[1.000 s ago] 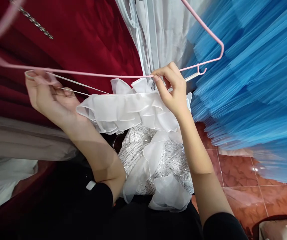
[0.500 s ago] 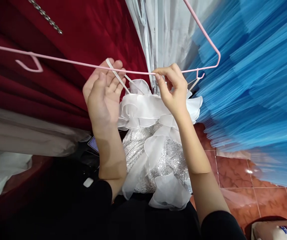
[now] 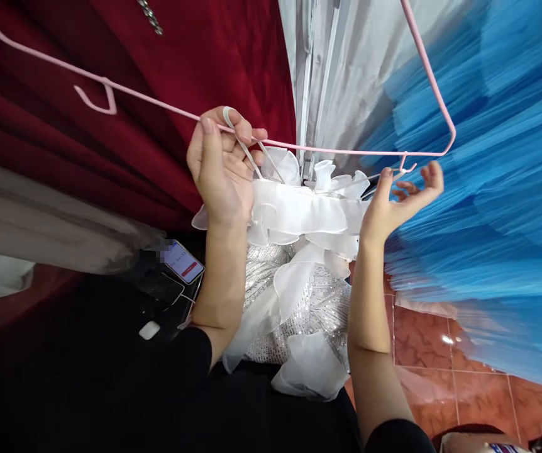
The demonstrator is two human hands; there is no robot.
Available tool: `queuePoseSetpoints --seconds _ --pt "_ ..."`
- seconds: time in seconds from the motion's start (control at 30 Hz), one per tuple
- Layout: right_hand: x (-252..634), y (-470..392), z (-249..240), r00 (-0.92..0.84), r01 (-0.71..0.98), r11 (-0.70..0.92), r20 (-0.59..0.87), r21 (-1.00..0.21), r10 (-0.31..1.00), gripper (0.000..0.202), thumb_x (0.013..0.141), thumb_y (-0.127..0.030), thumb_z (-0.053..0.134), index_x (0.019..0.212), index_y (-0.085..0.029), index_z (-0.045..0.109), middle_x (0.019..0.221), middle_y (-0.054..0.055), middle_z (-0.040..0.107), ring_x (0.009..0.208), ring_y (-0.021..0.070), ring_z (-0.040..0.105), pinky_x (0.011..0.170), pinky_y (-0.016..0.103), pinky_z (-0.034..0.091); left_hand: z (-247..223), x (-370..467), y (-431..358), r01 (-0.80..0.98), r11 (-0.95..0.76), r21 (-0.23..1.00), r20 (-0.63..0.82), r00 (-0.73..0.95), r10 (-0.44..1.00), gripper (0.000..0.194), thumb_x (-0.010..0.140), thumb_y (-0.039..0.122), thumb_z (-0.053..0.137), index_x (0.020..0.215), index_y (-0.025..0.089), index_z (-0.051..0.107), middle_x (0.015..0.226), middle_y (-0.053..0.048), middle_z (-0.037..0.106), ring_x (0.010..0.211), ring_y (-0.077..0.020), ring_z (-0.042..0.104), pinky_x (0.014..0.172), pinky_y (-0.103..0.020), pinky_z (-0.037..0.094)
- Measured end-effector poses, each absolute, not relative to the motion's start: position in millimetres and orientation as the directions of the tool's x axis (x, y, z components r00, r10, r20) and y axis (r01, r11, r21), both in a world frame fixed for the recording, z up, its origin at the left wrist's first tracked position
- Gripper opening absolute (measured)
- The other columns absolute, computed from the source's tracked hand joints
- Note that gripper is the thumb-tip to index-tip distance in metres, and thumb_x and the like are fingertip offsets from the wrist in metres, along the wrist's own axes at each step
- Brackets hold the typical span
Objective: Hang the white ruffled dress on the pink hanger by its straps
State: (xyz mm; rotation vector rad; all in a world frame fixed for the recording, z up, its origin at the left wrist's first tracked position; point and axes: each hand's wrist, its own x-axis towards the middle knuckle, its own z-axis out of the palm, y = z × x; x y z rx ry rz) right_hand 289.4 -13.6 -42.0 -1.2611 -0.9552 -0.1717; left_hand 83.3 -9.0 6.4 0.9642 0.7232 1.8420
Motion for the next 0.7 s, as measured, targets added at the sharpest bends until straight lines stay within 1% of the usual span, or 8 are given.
queuePoseSetpoints --seconds 0.03,0.1,0.23,0.33,0.5,0.57,0.63,0.7 --pt "294.3 -12.9 -43.5 0.616 0.557 0.335 0.648 -0.761 0.448 0.026 0.084 -0.048 0.062 0.097 -0.027 0.057 0.1 0.003 0.061 0.084 0.0171 0.062 0.071 0.038 0.052 7.6 83.2 -9.6 -0.443 -0.403 0.801 0.298 -0.288 0.91 0.029 0.103 0.032 0.034 0.091 0.024 0.059 0.082 -0.006 0.057 0.091 -0.0212 0.066 0.061 -0.027 0.046" --pt "300.0 -13.4 -41.8 0.576 0.511 0.341 0.609 -0.789 0.546 0.032 0.088 -0.051 0.055 0.072 -0.023 0.052 0.072 -0.001 0.057 0.064 0.0142 0.058 0.065 0.036 0.049 8.3 83.9 -10.8 -0.438 -0.382 0.814 0.269 -0.298 0.916 0.029 0.103 0.032 0.033 0.09 0.025 0.058 0.082 -0.006 0.057 0.091 -0.0207 0.065 0.06 -0.027 0.046" --pt "299.1 -18.1 -24.7 0.635 0.389 0.388 0.548 -0.836 0.544 0.043 0.088 -0.049 0.056 0.057 -0.023 0.042 0.052 -0.004 0.045 0.048 0.0106 0.045 0.054 0.031 0.04 6.0 86.2 -9.6 -0.445 -0.392 0.806 0.268 -0.316 0.91 0.03 0.104 0.034 0.034 0.089 0.024 0.058 0.08 -0.005 0.056 0.087 -0.0196 0.065 0.059 -0.026 0.044" --pt "304.0 -12.6 -11.5 0.693 0.197 0.467 0.459 -0.862 0.556 0.04 0.084 -0.047 0.057 0.056 -0.024 0.041 0.052 -0.004 0.039 0.046 0.0098 0.039 0.048 0.028 0.034 6.8 86.7 -7.4 -0.424 -0.367 0.828 0.245 -0.316 0.917 0.029 0.103 0.039 0.037 0.09 0.025 0.059 0.08 -0.005 0.056 0.09 -0.0202 0.065 0.058 -0.025 0.043" --pt "336.2 10.3 -8.9 0.817 -0.057 0.471 0.23 -0.88 0.528 0.011 0.08 -0.03 0.056 0.074 -0.023 0.063 0.052 -0.007 0.028 0.039 0.0071 0.027 0.039 0.026 0.026 15.2 84.9 -10.6 -0.47 -0.394 0.79 0.276 -0.3 0.913 0.03 0.104 0.029 0.033 0.088 0.02 0.056 0.076 -0.003 0.052 0.083 -0.0173 0.064 0.058 -0.024 0.043" --pt "342.2 10.5 -13.0 0.862 -0.138 0.454 0.119 -0.88 0.493 0.014 0.082 -0.025 0.051 0.079 -0.023 0.065 0.058 -0.006 0.033 0.039 0.0056 0.026 0.04 0.026 0.026 18.6 85.0 -12.6 -0.522 -0.379 0.764 0.272 -0.271 0.923 0.03 0.104 0.026 0.031 0.086 0.019 0.055 0.075 -0.003 0.048 0.08 -0.0171 0.064 0.056 -0.024 0.041" --pt "334.8 1.4 -17.5 0.891 -0.113 0.491 0.131 -0.864 0.435 0.017 0.084 -0.024 0.048 0.078 -0.023 0.064 0.064 -0.004 0.04 0.041 0.0043 0.029 0.042 0.025 0.026 20.6 86.3 -12.5 -0.543 -0.337 0.769 0.236 -0.249 0.939 0.031 0.104 0.025 0.031 0.085 0.019 0.054 0.076 -0.003 0.048 0.08 -0.0173 0.064 0.055 -0.024 0.04" --pt "314.0 -14.4 -21.0 0.897 0.032 0.595 0.285 -0.803 0.338 0.018 0.086 -0.031 0.051 0.071 -0.023 0.059 0.064 -0.003 0.038 0.043 0.0045 0.029 0.044 0.025 0.022 21.0 88.5 -10.1 -0.547 -0.327 0.771 0.218 -0.257 0.942 0.031 0.104 0.023 0.03 0.084 0.02 0.054 0.075 -0.003 0.048 0.079 -0.0169 0.064 0.054 -0.024 0.038"
